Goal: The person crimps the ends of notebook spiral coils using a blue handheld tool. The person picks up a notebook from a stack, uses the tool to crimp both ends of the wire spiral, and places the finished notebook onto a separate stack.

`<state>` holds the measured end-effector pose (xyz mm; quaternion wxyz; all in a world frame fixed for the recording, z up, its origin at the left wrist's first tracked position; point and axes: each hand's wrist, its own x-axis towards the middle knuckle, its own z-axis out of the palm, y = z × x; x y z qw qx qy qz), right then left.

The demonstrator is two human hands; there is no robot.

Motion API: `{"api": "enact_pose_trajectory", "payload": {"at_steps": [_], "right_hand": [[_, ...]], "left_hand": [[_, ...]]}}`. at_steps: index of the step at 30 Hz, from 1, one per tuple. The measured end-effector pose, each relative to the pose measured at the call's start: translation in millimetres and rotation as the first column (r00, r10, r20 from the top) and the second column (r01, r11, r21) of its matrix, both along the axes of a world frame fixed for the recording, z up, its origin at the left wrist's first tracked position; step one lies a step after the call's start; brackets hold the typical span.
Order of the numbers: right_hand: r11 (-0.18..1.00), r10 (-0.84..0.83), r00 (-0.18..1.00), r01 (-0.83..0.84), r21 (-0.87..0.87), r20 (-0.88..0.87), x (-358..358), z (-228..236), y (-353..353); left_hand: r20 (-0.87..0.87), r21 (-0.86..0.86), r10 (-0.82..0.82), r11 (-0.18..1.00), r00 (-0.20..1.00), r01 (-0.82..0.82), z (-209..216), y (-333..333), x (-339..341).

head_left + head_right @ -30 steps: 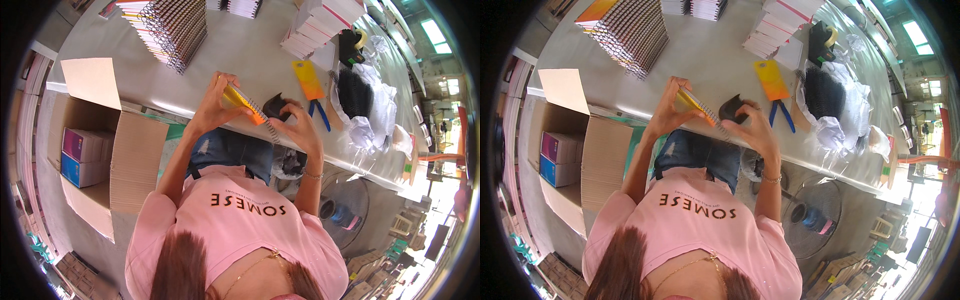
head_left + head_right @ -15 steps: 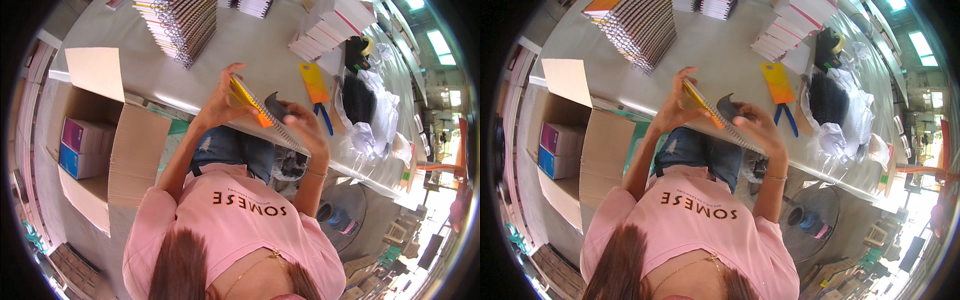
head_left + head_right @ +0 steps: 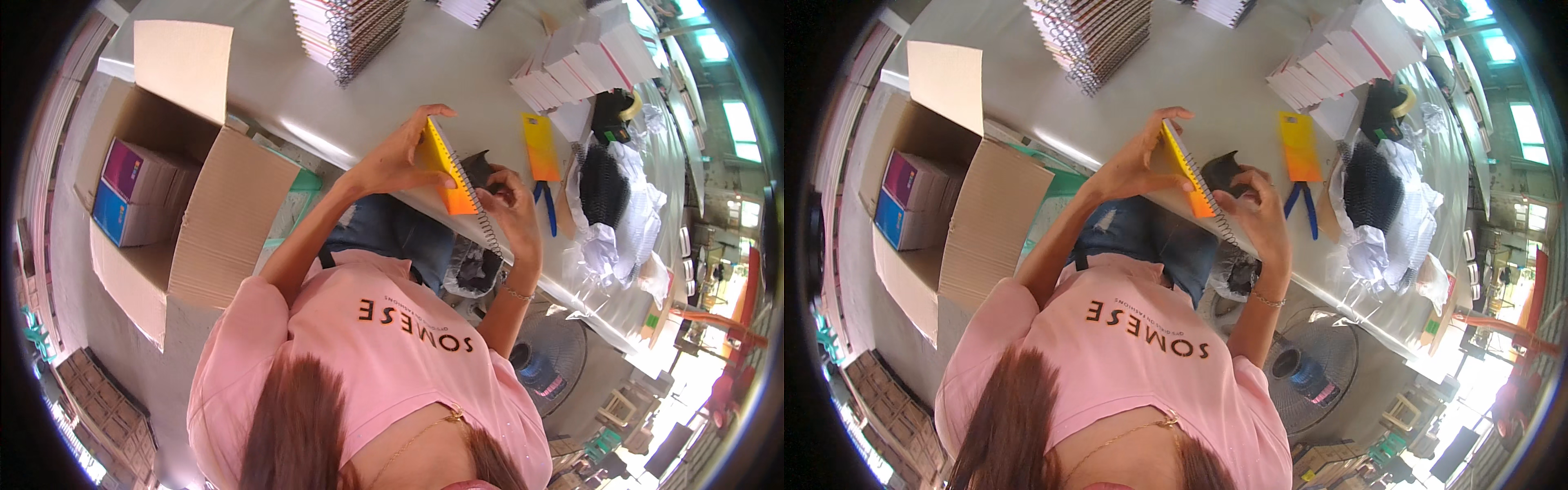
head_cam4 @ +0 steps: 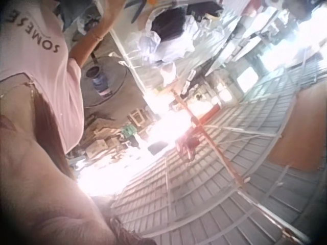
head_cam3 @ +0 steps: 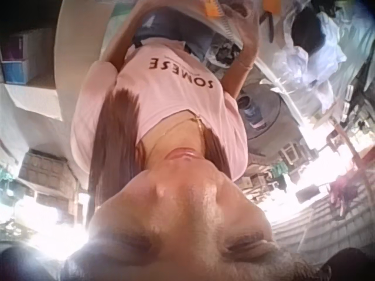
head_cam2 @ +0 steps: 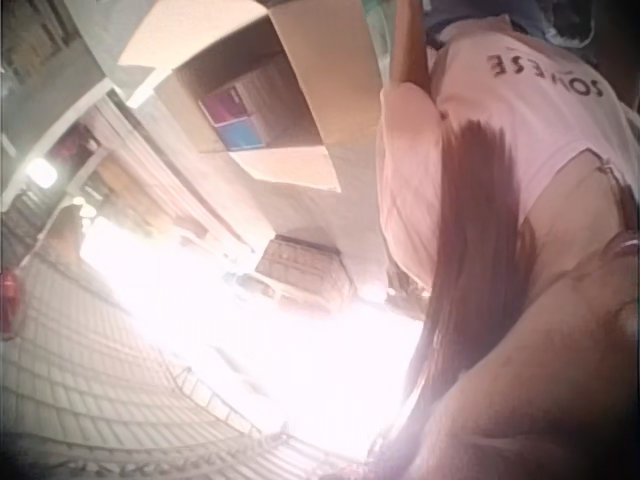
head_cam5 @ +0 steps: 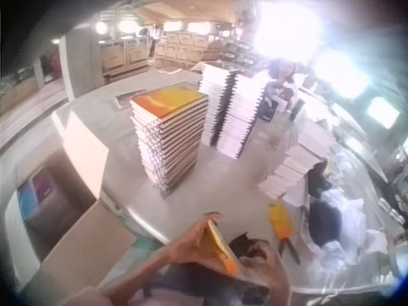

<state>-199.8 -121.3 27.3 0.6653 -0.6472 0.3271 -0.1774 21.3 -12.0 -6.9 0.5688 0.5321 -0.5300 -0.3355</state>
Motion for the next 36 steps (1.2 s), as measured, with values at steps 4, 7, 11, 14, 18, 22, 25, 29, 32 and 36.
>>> {"api": "enact_pose_trajectory", "payload": {"at_steps": [4,7,11,14,18,22,25,29,32,36], "right_hand": [[0.981,0.019,0.987,-0.048,-0.185,-0.159,-5.5,-0.7,-5.9],[0.998,-0.043,0.995,0.040,0.040,0.087,-4.1,1.4,-1.3],[0.998,-0.065,0.993,0.065,-0.008,-0.094,-7.3,-10.1,-12.5],[0.927,-0.271,0.919,0.169,0.334,0.287,-21.4,-29.7,-13.7],[0.995,-0.042,0.984,0.026,0.097,0.170,-30.2,-16.6,-9.4],[0.986,0.093,0.985,-0.111,0.127,0.144,-25.3,2.7,-10.1],[0.962,0.230,0.973,-0.226,-0.154,0.005,-17.8,23.5,-4.9],[0.968,0.230,0.973,-0.226,-0.111,0.029,-11.7,25.7,-0.5],[0.986,0.161,0.976,-0.165,0.014,0.148,-13.4,13.2,2.3],[0.962,0.249,0.945,-0.267,0.060,0.211,-8.0,27.4,6.0]], "left_hand": [[0.021,-0.010,-0.018,1.000,1.000,0.018,-0.3,-0.1,-2.6],[-0.015,0.069,-0.066,0.995,0.998,0.067,-0.4,-0.5,-5.1],[-0.032,0.075,-0.110,0.991,0.993,0.112,1.4,-1.4,-6.7],[-0.131,0.080,-0.105,0.990,0.986,0.116,-5.2,-0.7,-7.2],[-0.170,0.063,-0.163,0.982,0.972,0.176,-1.0,2.6,-6.4],[-0.196,0.052,-0.222,0.970,0.955,0.236,-1.9,2.4,-5.8],[-0.274,0.028,-0.270,0.957,0.923,0.288,2.0,2.7,-3.7],[-0.360,-0.031,-0.301,0.950,0.883,0.311,-8.0,-0.6,-2.4],[-0.424,-0.030,-0.280,0.955,0.861,0.296,-14.0,-0.7,-0.8],[-0.429,-0.057,-0.303,0.949,0.851,0.309,-12.3,-0.7,-1.0]]}}
